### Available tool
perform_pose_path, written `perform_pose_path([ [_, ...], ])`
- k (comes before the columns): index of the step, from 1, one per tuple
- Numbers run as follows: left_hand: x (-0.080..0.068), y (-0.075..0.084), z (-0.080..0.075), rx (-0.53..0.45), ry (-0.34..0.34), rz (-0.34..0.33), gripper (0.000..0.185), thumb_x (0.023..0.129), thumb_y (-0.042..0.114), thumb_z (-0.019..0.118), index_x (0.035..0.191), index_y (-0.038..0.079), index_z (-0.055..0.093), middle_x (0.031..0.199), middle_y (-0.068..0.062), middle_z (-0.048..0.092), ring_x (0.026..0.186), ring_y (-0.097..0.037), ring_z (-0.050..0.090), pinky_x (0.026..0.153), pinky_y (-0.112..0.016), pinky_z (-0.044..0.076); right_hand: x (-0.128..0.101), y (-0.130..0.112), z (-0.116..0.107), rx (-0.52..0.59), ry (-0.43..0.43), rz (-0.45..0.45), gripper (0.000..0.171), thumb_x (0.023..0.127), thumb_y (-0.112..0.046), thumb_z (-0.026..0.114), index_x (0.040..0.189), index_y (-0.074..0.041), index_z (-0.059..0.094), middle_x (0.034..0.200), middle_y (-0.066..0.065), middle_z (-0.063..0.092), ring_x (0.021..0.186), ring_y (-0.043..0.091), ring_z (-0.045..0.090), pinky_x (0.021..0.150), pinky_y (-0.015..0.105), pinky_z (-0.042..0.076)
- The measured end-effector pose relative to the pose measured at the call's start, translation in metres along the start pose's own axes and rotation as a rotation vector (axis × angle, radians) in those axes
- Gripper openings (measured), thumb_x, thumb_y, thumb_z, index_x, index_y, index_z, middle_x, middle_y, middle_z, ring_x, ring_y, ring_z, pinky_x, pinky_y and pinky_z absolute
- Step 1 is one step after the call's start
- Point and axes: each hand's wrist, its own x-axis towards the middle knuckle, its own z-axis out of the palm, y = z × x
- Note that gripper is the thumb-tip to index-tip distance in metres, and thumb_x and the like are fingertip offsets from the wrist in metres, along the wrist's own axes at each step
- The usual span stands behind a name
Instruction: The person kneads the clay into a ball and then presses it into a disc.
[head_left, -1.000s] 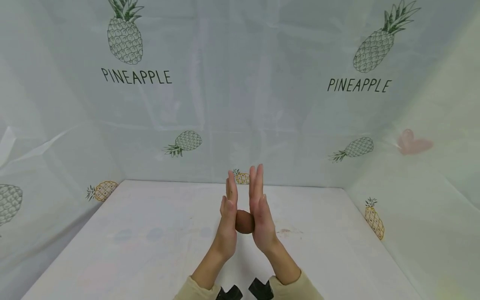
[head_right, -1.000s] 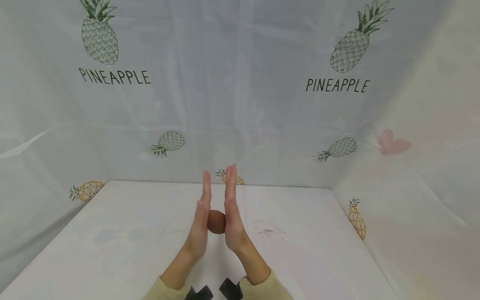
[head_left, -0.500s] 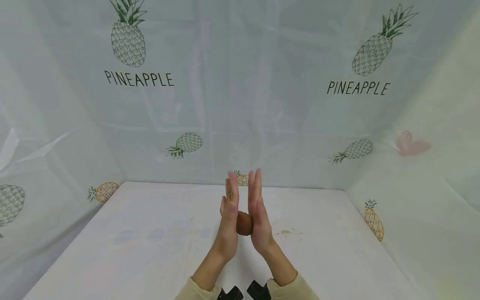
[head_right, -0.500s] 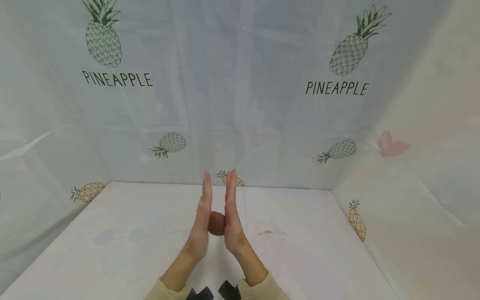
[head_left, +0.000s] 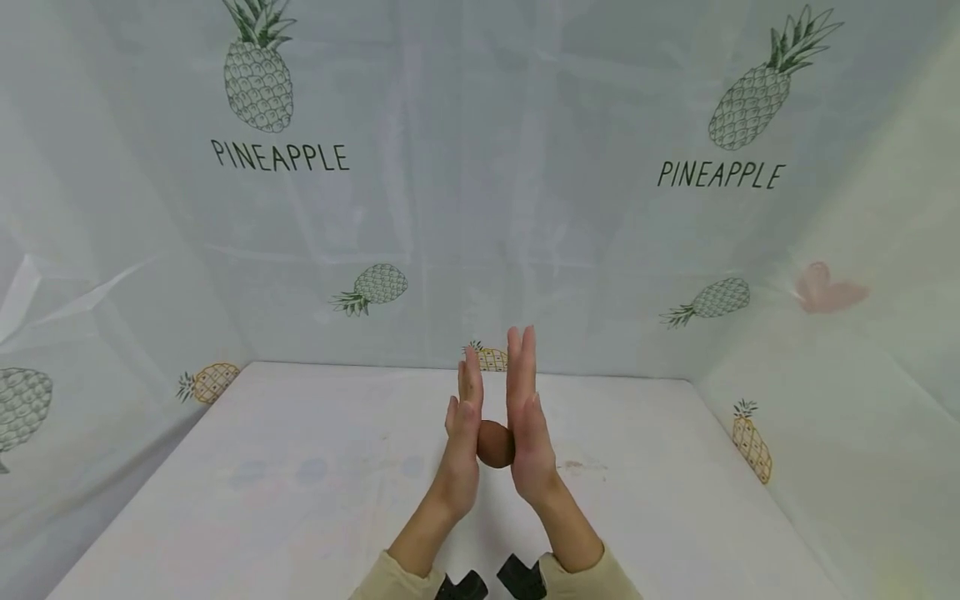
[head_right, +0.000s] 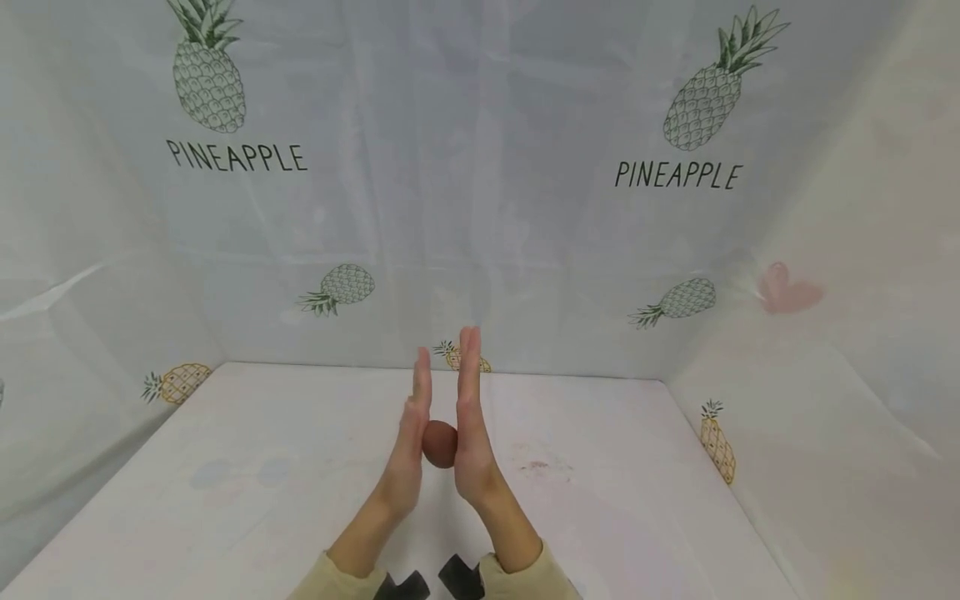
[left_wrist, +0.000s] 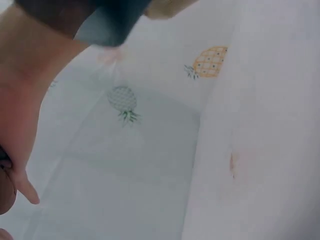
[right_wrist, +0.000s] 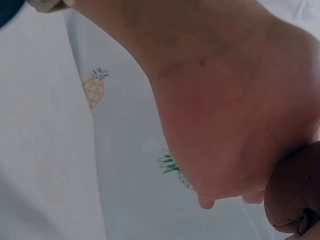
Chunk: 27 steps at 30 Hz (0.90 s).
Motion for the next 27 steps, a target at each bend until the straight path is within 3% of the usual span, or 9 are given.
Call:
perform_pose_path([
  [6,-0.004,0.004,0.010,-0.017,-0.047,0.036,0.058,0.114,0.040,0.001,0.171,0.033,-0.006,0.177,0.014,-0.011,0.163,-0.019,-0.017,0.121,-0.064,-0.023,0.005,0.000,-0.013,0.042,0.047,0.036,0.061,0.112,-0.046,0.001,0.170,-0.034,-0.013,0.179,-0.005,-0.006,0.164,0.017,-0.013,0.127,0.060,-0.015],
  [15,-0.011,0.021,0.018,-0.151,-0.085,0.013,0.059,0.112,0.046,0.000,0.170,0.038,-0.002,0.177,0.020,-0.011,0.161,-0.005,-0.020,0.121,-0.069,-0.019,0.008,0.012,-0.021,0.068,0.149,0.079,0.064,0.112,-0.053,0.008,0.171,-0.034,-0.007,0.179,-0.005,-0.001,0.165,0.017,-0.008,0.127,0.061,-0.013],
  [19,-0.010,0.023,0.013,-0.130,-0.058,0.020,0.061,0.111,0.051,-0.001,0.171,0.036,-0.003,0.177,0.020,-0.011,0.161,-0.006,-0.021,0.122,-0.067,-0.019,0.005,0.020,-0.014,0.142,0.083,0.159,0.063,0.113,-0.053,0.006,0.171,-0.034,-0.011,0.179,-0.006,-0.006,0.165,0.019,-0.013,0.126,0.063,-0.015],
  [27,0.002,0.018,-0.009,0.034,0.071,0.073,0.066,0.110,0.055,0.003,0.171,0.032,-0.007,0.177,0.015,-0.015,0.162,-0.013,-0.022,0.119,-0.062,-0.025,-0.005,0.025,0.013,0.207,-0.101,0.291,0.062,0.113,-0.050,-0.001,0.168,-0.030,-0.020,0.177,-0.008,-0.016,0.163,0.015,-0.018,0.126,0.059,-0.016],
])
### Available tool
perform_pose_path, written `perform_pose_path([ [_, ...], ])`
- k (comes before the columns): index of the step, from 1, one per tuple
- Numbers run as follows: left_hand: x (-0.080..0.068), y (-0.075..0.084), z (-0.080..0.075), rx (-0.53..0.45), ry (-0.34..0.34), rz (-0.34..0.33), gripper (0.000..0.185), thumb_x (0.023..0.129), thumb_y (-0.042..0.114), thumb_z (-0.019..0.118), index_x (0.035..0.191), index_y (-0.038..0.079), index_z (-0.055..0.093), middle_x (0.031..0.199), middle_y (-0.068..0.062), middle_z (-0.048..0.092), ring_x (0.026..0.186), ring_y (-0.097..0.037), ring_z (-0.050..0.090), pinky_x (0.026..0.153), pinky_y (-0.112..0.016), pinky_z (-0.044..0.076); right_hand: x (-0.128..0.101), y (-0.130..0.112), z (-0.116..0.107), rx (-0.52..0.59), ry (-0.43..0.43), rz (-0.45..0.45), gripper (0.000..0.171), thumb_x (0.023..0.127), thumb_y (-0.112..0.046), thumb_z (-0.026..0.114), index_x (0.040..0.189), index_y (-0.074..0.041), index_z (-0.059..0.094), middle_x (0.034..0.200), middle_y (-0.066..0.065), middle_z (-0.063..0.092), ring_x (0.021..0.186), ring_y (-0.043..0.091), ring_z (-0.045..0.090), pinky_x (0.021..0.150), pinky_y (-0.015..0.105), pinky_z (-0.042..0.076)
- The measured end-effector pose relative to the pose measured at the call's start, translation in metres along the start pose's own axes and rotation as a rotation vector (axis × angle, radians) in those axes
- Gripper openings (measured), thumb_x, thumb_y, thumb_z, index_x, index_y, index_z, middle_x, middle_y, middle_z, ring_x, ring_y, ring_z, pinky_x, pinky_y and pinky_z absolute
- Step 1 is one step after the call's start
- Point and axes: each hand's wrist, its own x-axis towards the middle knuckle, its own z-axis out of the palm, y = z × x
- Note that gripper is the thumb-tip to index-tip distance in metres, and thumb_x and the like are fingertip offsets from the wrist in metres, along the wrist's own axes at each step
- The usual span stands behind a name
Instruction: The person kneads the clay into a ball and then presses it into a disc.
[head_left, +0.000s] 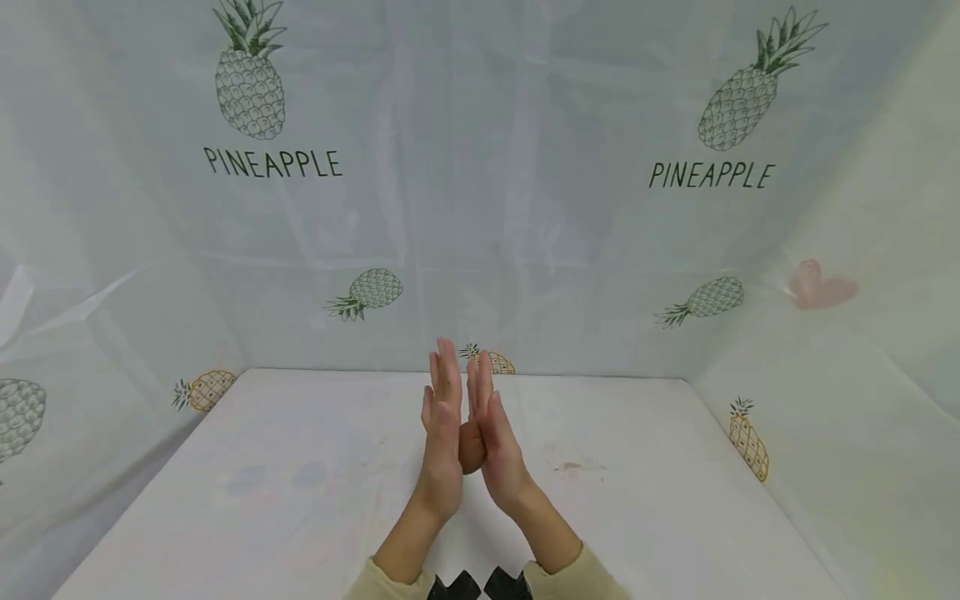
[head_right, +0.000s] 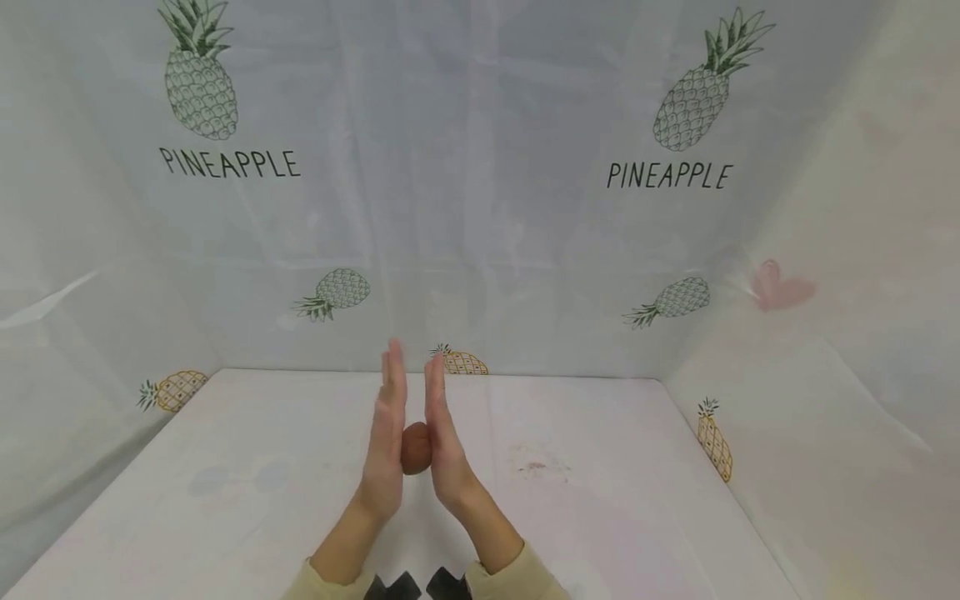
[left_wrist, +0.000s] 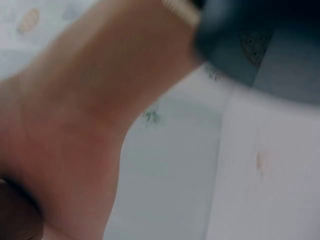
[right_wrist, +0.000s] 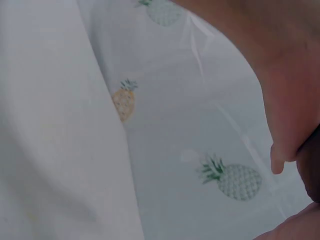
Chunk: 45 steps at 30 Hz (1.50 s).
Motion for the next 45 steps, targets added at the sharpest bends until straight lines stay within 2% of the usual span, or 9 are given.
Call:
perform_pose_path([
  [6,0.008,-0.006,-0.023,0.000,0.107,-0.091,0.066,0.107,0.068,0.004,0.168,0.046,-0.009,0.173,0.023,-0.021,0.158,-0.008,-0.027,0.119,-0.064,-0.025,-0.004,-0.005,0.018,0.038,-0.032,0.072,0.062,0.112,-0.057,0.001,0.168,-0.037,-0.019,0.177,-0.007,-0.015,0.163,0.013,-0.017,0.128,0.059,-0.011],
  [10,0.010,-0.013,-0.034,0.041,0.153,-0.128,0.064,0.108,0.064,0.005,0.168,0.046,-0.006,0.173,0.026,-0.017,0.159,-0.004,-0.022,0.121,-0.062,-0.023,-0.007,-0.013,0.023,0.050,-0.048,0.084,0.062,0.111,-0.058,0.001,0.167,-0.040,-0.019,0.177,-0.007,-0.016,0.162,0.012,-0.018,0.126,0.064,-0.011],
  [15,0.009,-0.023,-0.032,0.049,0.123,-0.145,0.063,0.110,0.058,0.006,0.169,0.041,-0.006,0.174,0.025,-0.015,0.160,-0.004,-0.020,0.121,-0.063,-0.022,-0.009,-0.024,0.022,0.030,-0.053,0.007,0.061,0.111,-0.051,-0.003,0.167,-0.036,-0.021,0.177,-0.007,-0.016,0.162,0.013,-0.021,0.122,0.066,-0.020],
  [21,0.005,-0.026,-0.011,0.030,0.038,-0.123,0.061,0.111,0.053,0.004,0.169,0.038,-0.007,0.176,0.020,-0.014,0.162,-0.007,-0.017,0.121,-0.062,-0.022,-0.007,-0.029,0.007,0.023,0.008,-0.079,0.060,0.111,-0.047,-0.002,0.167,-0.036,-0.020,0.177,-0.009,-0.013,0.162,0.017,-0.021,0.121,0.063,-0.024],
  [30,-0.003,-0.010,0.011,0.049,-0.066,-0.005,0.059,0.113,0.041,0.005,0.171,0.031,-0.006,0.178,0.012,-0.010,0.164,-0.017,-0.014,0.122,-0.065,-0.019,0.000,-0.021,-0.010,0.049,0.075,-0.074,0.062,0.112,-0.050,0.002,0.167,-0.035,-0.022,0.177,-0.009,-0.015,0.162,0.016,-0.021,0.124,0.061,-0.021],
  [35,-0.001,-0.005,0.004,0.052,-0.033,-0.006,0.061,0.112,0.046,0.005,0.171,0.032,-0.005,0.178,0.014,-0.009,0.164,-0.016,-0.013,0.122,-0.064,-0.017,0.003,-0.011,-0.008,0.056,0.040,-0.011,0.064,0.113,-0.053,0.004,0.169,-0.031,-0.019,0.177,-0.009,-0.013,0.163,0.014,-0.018,0.127,0.057,-0.018],
  [39,0.003,-0.007,-0.010,-0.055,0.017,-0.070,0.062,0.111,0.053,0.005,0.170,0.037,-0.004,0.176,0.019,-0.011,0.162,-0.008,-0.015,0.124,-0.063,-0.017,0.002,-0.004,-0.002,-0.009,-0.014,0.044,0.061,0.114,-0.051,0.004,0.169,-0.033,-0.017,0.176,-0.013,-0.014,0.163,0.010,-0.015,0.129,0.055,-0.014],
  [42,0.007,-0.009,-0.020,-0.110,0.051,-0.091,0.063,0.110,0.057,0.005,0.170,0.040,-0.004,0.175,0.021,-0.013,0.161,-0.006,-0.016,0.126,-0.063,-0.015,0.000,-0.004,0.004,-0.055,-0.053,0.052,0.058,0.115,-0.045,0.003,0.168,-0.034,-0.017,0.176,-0.015,-0.014,0.162,0.009,-0.014,0.129,0.055,-0.012],
  [45,0.009,-0.012,-0.024,-0.103,0.069,-0.097,0.062,0.110,0.058,0.005,0.169,0.041,-0.004,0.175,0.021,-0.013,0.161,-0.005,-0.016,0.127,-0.062,-0.013,-0.003,-0.008,0.008,-0.083,-0.070,0.025,0.058,0.115,-0.040,0.004,0.169,-0.034,-0.017,0.176,-0.015,-0.015,0.162,0.010,-0.015,0.128,0.057,-0.012],
])
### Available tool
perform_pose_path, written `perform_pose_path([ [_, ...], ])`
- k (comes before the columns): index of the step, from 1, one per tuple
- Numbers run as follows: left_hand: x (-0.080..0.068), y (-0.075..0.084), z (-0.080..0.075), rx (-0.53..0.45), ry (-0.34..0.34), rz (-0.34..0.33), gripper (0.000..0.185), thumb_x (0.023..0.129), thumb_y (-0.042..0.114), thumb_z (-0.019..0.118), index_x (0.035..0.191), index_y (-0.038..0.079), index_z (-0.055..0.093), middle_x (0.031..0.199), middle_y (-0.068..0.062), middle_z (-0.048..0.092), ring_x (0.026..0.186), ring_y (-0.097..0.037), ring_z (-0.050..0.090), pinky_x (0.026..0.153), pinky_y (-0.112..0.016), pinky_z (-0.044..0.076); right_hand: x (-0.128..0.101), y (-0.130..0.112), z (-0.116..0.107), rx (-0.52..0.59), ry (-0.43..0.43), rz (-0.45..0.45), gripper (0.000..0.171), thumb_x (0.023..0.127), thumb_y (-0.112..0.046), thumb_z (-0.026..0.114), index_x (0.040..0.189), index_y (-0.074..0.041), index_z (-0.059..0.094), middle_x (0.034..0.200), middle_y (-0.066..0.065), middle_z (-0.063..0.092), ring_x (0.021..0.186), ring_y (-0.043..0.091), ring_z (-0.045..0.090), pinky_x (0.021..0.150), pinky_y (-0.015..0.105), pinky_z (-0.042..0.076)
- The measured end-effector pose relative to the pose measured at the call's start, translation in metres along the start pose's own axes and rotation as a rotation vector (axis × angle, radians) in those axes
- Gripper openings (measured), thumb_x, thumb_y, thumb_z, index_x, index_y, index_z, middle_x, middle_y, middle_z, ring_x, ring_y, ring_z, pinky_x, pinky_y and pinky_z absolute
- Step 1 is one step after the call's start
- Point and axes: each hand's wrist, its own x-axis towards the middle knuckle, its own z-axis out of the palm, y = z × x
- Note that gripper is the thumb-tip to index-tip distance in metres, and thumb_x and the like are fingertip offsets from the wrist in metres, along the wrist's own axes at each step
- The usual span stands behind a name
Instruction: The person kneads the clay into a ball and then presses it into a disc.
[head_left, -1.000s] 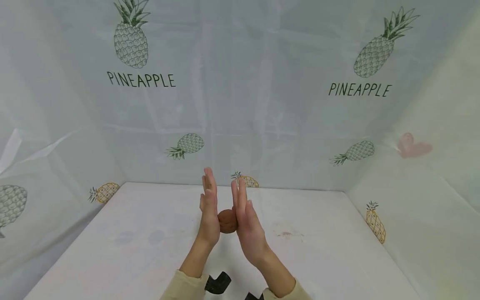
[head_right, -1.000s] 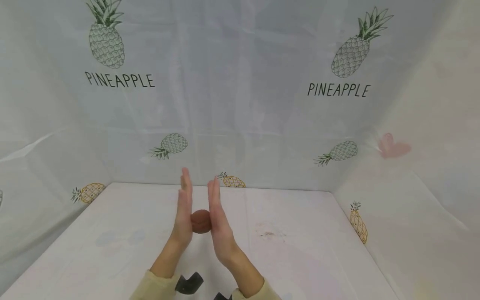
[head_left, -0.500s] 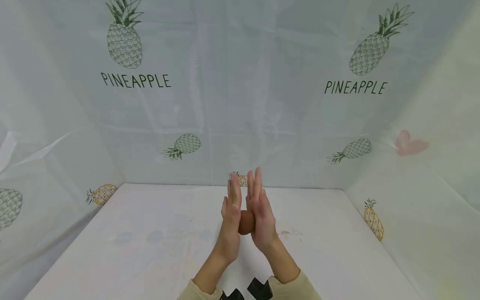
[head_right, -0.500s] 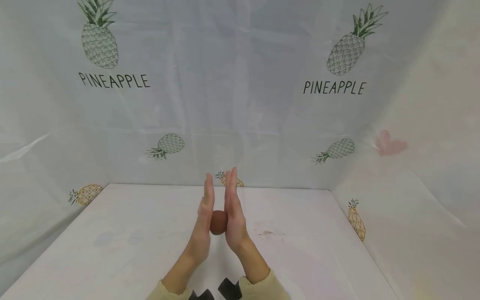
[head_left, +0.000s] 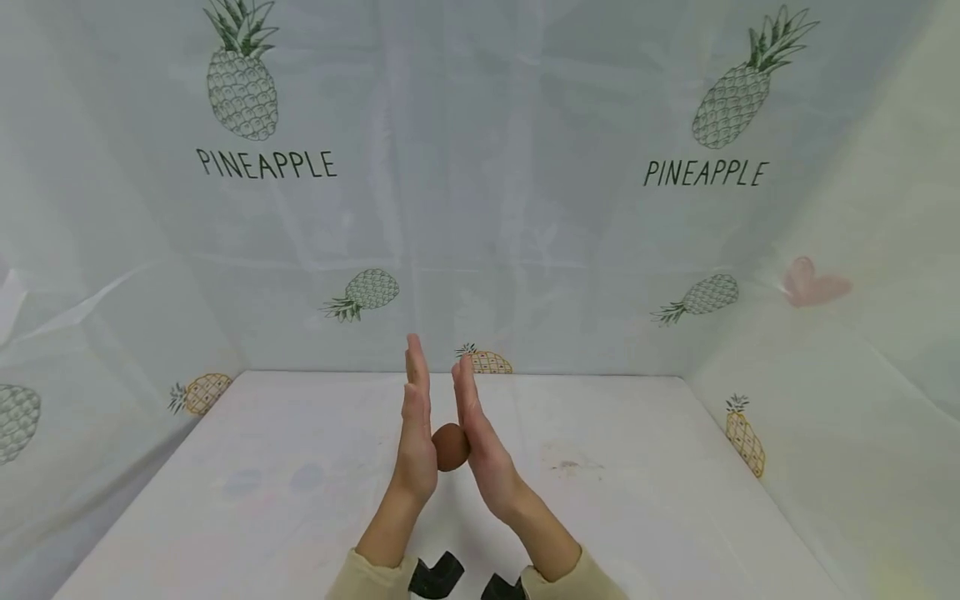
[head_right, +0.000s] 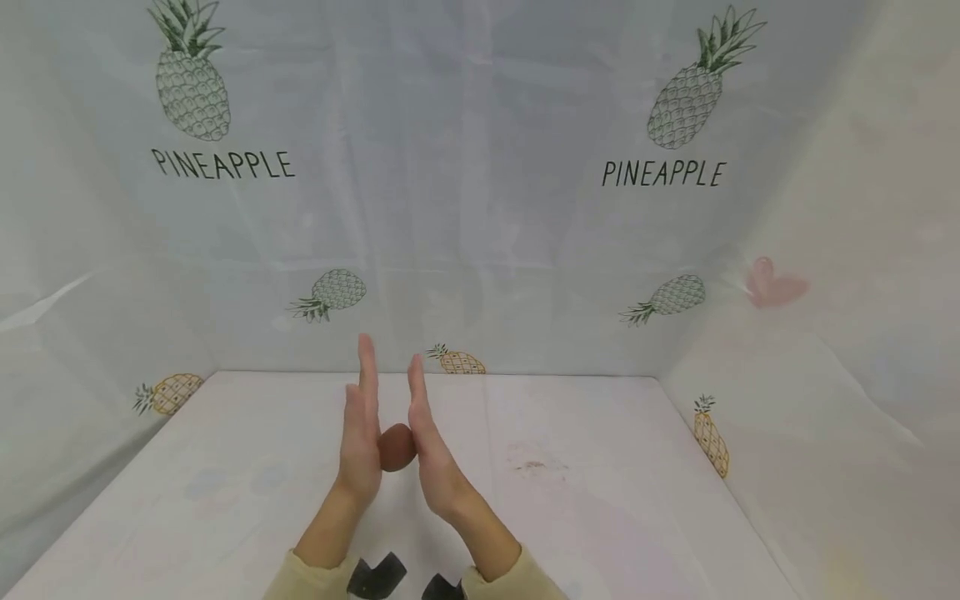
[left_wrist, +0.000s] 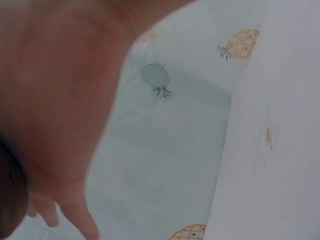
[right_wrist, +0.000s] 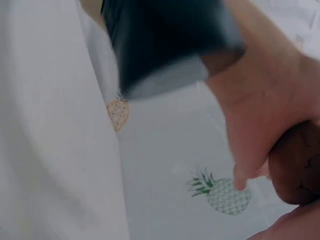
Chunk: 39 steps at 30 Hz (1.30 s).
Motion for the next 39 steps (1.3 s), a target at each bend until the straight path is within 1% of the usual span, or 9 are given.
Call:
perform_pose_path([
  [3,0.000,-0.003,0.001,0.014,0.005,-0.014,0.062,0.110,0.057,0.004,0.169,0.042,-0.004,0.175,0.020,-0.014,0.161,-0.006,-0.017,0.127,-0.063,-0.012,-0.002,-0.007,0.002,-0.012,0.007,-0.054,0.059,0.114,-0.037,0.004,0.169,-0.031,-0.016,0.177,-0.012,-0.015,0.162,0.012,-0.017,0.126,0.060,-0.014],
  [7,-0.003,-0.009,0.008,0.040,-0.010,-0.030,0.060,0.111,0.055,0.002,0.169,0.042,-0.004,0.176,0.017,-0.014,0.161,-0.009,-0.018,0.123,-0.068,-0.015,-0.003,-0.015,0.001,-0.003,0.043,-0.132,0.059,0.113,-0.034,0.002,0.170,-0.031,-0.015,0.178,-0.008,-0.012,0.163,0.016,-0.016,0.124,0.062,-0.018],
  [11,-0.007,-0.011,0.019,0.049,-0.034,-0.045,0.059,0.111,0.054,0.002,0.169,0.045,-0.002,0.176,0.020,-0.011,0.161,-0.008,-0.016,0.121,-0.069,-0.017,-0.003,-0.020,-0.005,0.012,0.079,-0.162,0.059,0.113,-0.035,-0.001,0.169,-0.031,-0.015,0.178,-0.007,-0.012,0.163,0.016,-0.016,0.123,0.061,-0.020],
  [15,-0.013,-0.009,0.030,0.056,-0.077,-0.023,0.057,0.112,0.047,0.003,0.169,0.043,-0.001,0.177,0.019,-0.008,0.162,-0.006,-0.013,0.124,-0.065,-0.016,-0.003,-0.021,-0.013,0.020,0.121,-0.163,0.059,0.113,-0.038,-0.002,0.169,-0.031,-0.016,0.178,-0.008,-0.012,0.163,0.015,-0.017,0.125,0.059,-0.019],
  [19,-0.018,-0.003,0.038,0.043,-0.122,0.014,0.057,0.113,0.040,0.003,0.171,0.038,-0.002,0.177,0.019,-0.007,0.163,-0.009,-0.012,0.125,-0.063,-0.014,-0.003,-0.019,-0.022,0.032,0.188,-0.142,0.060,0.113,-0.045,0.003,0.170,-0.034,-0.014,0.178,-0.008,-0.010,0.163,0.016,-0.016,0.126,0.060,-0.016],
  [24,-0.021,0.007,0.041,0.019,-0.132,0.002,0.058,0.113,0.043,0.003,0.170,0.041,0.000,0.178,0.018,-0.007,0.163,-0.010,-0.013,0.123,-0.068,-0.014,-0.002,-0.011,-0.027,0.058,0.243,-0.095,0.061,0.114,-0.049,0.007,0.170,-0.034,-0.012,0.178,-0.011,-0.008,0.164,0.014,-0.013,0.127,0.059,-0.015],
  [29,-0.019,0.013,0.035,0.056,-0.090,0.021,0.061,0.111,0.054,0.003,0.170,0.040,-0.001,0.177,0.019,-0.009,0.162,-0.010,-0.016,0.121,-0.070,-0.017,0.002,-0.001,-0.021,0.046,0.187,-0.030,0.061,0.114,-0.049,0.004,0.170,-0.032,-0.015,0.176,-0.015,-0.014,0.162,0.010,-0.015,0.127,0.058,-0.017],
  [34,-0.011,0.012,0.023,0.079,-0.043,0.072,0.066,0.110,0.058,0.003,0.170,0.034,-0.008,0.176,0.015,-0.016,0.162,-0.013,-0.022,0.120,-0.065,-0.022,0.001,0.001,-0.008,0.006,0.106,0.013,0.063,0.113,-0.054,0.002,0.169,-0.032,-0.017,0.175,-0.014,-0.017,0.162,0.012,-0.017,0.126,0.060,-0.016],
  [39,-0.005,0.004,0.014,0.058,-0.034,0.013,0.063,0.108,0.060,0.002,0.167,0.044,-0.013,0.174,0.018,-0.023,0.158,-0.016,-0.030,0.121,-0.064,-0.020,-0.002,-0.005,0.002,-0.013,0.081,-0.021,0.059,0.113,-0.048,-0.001,0.169,-0.035,-0.015,0.175,-0.015,-0.017,0.163,0.016,-0.016,0.126,0.060,-0.014],
])
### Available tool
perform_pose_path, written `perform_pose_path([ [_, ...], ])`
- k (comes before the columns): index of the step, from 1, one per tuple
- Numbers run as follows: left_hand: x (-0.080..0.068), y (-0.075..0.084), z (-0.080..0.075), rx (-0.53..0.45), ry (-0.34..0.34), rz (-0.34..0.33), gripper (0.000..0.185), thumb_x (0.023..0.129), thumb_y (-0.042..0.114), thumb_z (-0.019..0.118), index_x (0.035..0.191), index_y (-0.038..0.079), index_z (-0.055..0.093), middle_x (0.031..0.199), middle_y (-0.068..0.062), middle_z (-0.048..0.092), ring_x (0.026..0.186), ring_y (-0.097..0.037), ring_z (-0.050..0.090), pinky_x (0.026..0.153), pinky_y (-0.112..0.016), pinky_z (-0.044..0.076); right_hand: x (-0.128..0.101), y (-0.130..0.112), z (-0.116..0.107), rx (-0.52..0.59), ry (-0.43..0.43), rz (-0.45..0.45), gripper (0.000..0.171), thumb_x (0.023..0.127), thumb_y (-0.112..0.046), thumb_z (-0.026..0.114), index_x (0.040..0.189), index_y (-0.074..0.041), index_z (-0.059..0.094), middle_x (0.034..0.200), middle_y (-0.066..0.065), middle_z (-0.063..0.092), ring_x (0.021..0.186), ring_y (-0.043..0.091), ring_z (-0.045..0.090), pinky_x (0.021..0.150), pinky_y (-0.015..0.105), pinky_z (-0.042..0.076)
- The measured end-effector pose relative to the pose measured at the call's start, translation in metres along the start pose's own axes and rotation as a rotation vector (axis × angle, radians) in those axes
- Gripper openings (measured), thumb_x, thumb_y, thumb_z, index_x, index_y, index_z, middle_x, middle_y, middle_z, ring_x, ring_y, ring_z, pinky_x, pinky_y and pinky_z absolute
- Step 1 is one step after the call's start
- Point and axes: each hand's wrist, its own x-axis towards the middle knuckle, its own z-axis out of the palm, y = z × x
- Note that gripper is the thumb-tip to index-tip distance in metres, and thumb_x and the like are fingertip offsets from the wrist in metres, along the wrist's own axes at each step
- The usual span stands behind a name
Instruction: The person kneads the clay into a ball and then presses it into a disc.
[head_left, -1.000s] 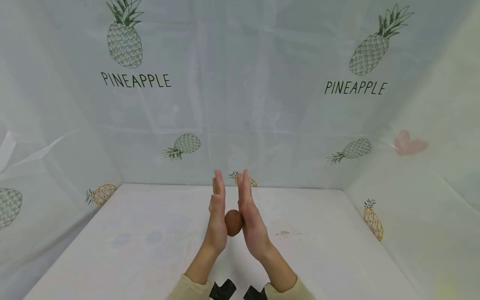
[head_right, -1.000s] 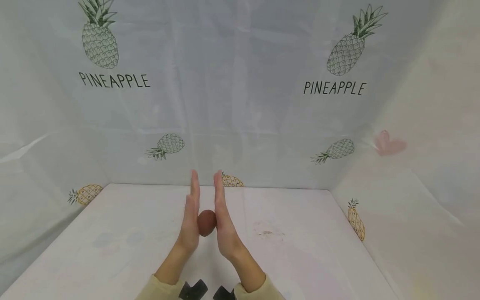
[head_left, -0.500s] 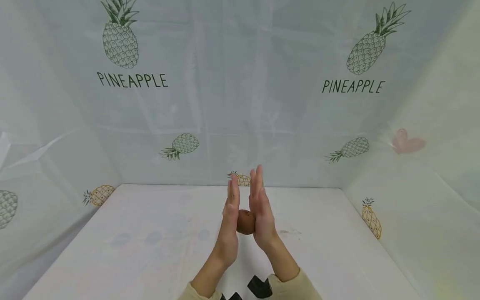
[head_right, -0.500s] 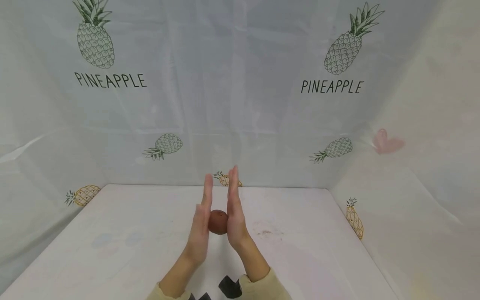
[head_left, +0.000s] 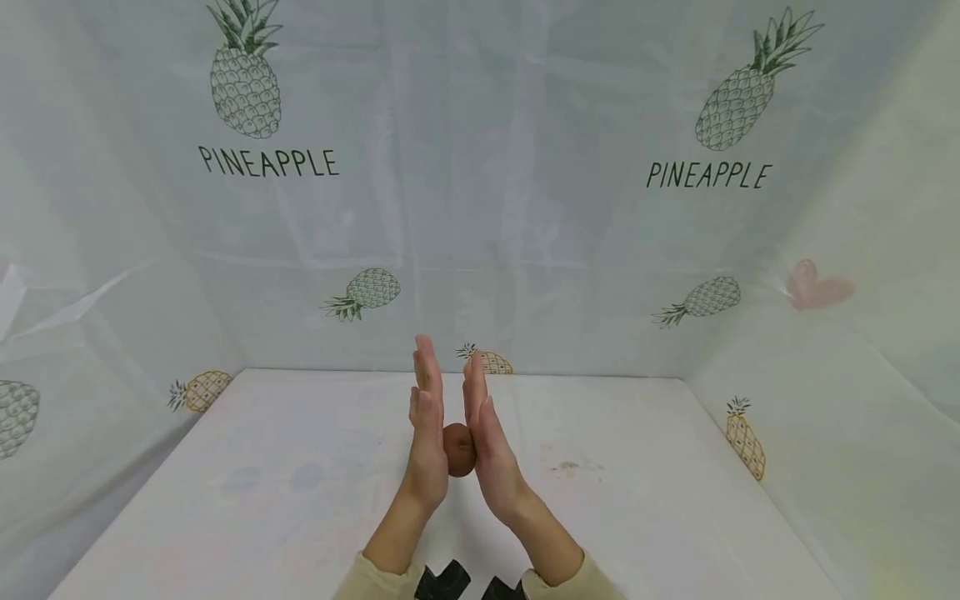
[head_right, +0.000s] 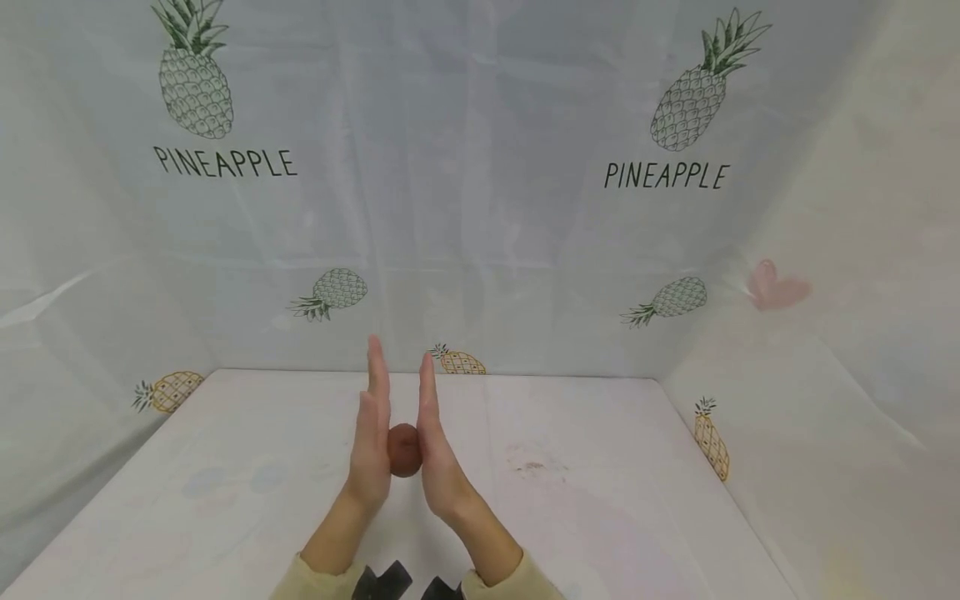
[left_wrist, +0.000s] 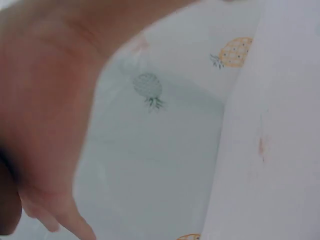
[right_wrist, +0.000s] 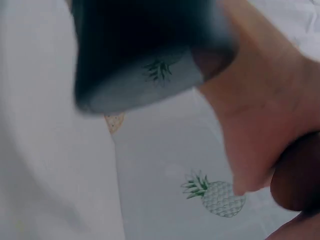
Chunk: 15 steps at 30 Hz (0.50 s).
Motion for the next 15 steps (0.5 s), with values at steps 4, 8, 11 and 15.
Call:
perform_pose_path([
  [4,0.001,-0.009,0.002,0.017,-0.021,0.001,0.061,0.110,0.055,0.001,0.167,0.042,-0.014,0.174,0.016,-0.023,0.159,-0.011,-0.028,0.120,-0.062,-0.024,-0.003,-0.006,0.000,-0.010,0.021,-0.042,0.059,0.113,-0.046,-0.002,0.169,-0.034,-0.014,0.176,-0.013,-0.015,0.163,0.016,-0.017,0.123,0.064,-0.017],
  [8,-0.002,-0.017,0.007,0.051,-0.050,0.008,0.061,0.111,0.051,0.001,0.168,0.036,-0.014,0.175,0.015,-0.018,0.160,-0.008,-0.024,0.119,-0.060,-0.026,-0.003,-0.011,-0.007,-0.015,0.049,-0.075,0.060,0.112,-0.048,-0.002,0.169,-0.035,-0.014,0.177,-0.012,-0.014,0.163,0.013,-0.016,0.121,0.065,-0.020],
  [11,-0.004,-0.017,0.012,0.064,-0.072,-0.002,0.061,0.111,0.050,0.002,0.169,0.036,-0.012,0.176,0.018,-0.014,0.160,-0.007,-0.021,0.119,-0.061,-0.024,-0.003,-0.013,-0.013,-0.013,0.083,-0.096,0.059,0.113,-0.046,-0.001,0.169,-0.035,-0.013,0.177,-0.011,-0.012,0.163,0.014,-0.014,0.122,0.065,-0.019],
  [15,-0.008,-0.014,0.020,0.069,-0.122,0.023,0.060,0.113,0.045,0.003,0.170,0.033,-0.011,0.176,0.018,-0.015,0.161,-0.009,-0.019,0.119,-0.064,-0.023,-0.001,-0.013,-0.021,-0.006,0.149,-0.090,0.059,0.112,-0.048,0.002,0.170,-0.038,-0.011,0.177,-0.012,-0.009,0.164,0.014,-0.012,0.125,0.061,-0.015],
])
